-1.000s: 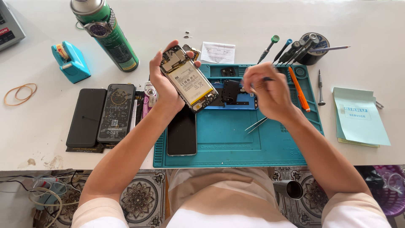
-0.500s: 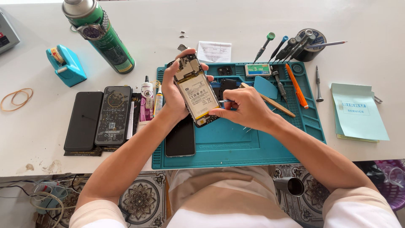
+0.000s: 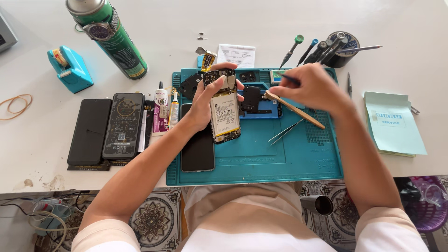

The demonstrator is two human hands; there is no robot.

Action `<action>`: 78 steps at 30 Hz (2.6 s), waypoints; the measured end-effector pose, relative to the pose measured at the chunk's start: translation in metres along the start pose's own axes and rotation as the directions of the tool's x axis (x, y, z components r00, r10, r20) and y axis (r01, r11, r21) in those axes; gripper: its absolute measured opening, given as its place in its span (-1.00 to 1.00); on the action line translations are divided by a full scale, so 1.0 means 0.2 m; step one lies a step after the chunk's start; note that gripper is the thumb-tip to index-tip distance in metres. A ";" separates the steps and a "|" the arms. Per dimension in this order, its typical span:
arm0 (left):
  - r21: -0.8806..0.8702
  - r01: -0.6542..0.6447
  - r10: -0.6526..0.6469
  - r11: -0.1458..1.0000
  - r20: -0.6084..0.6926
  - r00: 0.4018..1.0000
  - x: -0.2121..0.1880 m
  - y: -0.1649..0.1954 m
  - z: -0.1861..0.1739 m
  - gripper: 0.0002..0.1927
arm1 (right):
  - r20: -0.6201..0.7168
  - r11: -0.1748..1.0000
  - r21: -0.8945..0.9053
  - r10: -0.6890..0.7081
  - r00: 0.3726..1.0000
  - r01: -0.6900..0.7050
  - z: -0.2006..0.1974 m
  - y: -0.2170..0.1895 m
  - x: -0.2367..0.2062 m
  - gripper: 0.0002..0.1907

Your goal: The person holds an opened smartphone and works a pry tool around the battery to loosen it, then brushes the battery and interior with a brush and uses a screwdriver on the frame. They continue prying until the battery separates from the phone and is set on the mat.

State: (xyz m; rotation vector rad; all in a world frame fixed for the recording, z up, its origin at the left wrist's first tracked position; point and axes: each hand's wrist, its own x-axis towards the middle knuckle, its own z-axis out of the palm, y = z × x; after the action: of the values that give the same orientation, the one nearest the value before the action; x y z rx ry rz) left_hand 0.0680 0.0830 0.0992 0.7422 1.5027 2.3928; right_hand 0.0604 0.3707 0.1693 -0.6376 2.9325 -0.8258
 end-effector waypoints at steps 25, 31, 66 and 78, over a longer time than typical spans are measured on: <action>-0.006 -0.012 0.012 1.000 0.115 0.993 0.00 0.11 0.05 -0.38 | -0.206 0.891 0.038 -0.437 0.876 0.453 0.04 -0.26 -0.08 -0.73; -0.005 0.017 -0.016 1.000 0.104 0.994 -0.01 -0.02 -0.03 -0.42 | -0.246 0.896 -0.024 -0.435 0.866 0.443 0.18 -0.15 -0.01 -0.62; 0.043 0.019 -0.022 0.999 0.064 0.998 -0.02 -0.08 -0.02 -0.53 | -0.193 0.906 -0.044 -0.420 0.887 0.420 0.24 -0.17 -0.08 -0.60; -0.015 0.038 -0.036 0.999 0.108 0.994 -0.02 -0.07 0.00 -0.38 | -0.056 0.993 0.063 -0.097 0.994 0.100 0.12 -0.12 -0.08 -0.80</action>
State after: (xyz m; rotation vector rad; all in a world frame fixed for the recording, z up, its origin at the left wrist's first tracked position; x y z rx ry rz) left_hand 0.0708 0.0885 0.0852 0.8179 1.4393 2.2971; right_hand 0.0874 0.3456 0.1594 -0.7732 2.9261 -0.9584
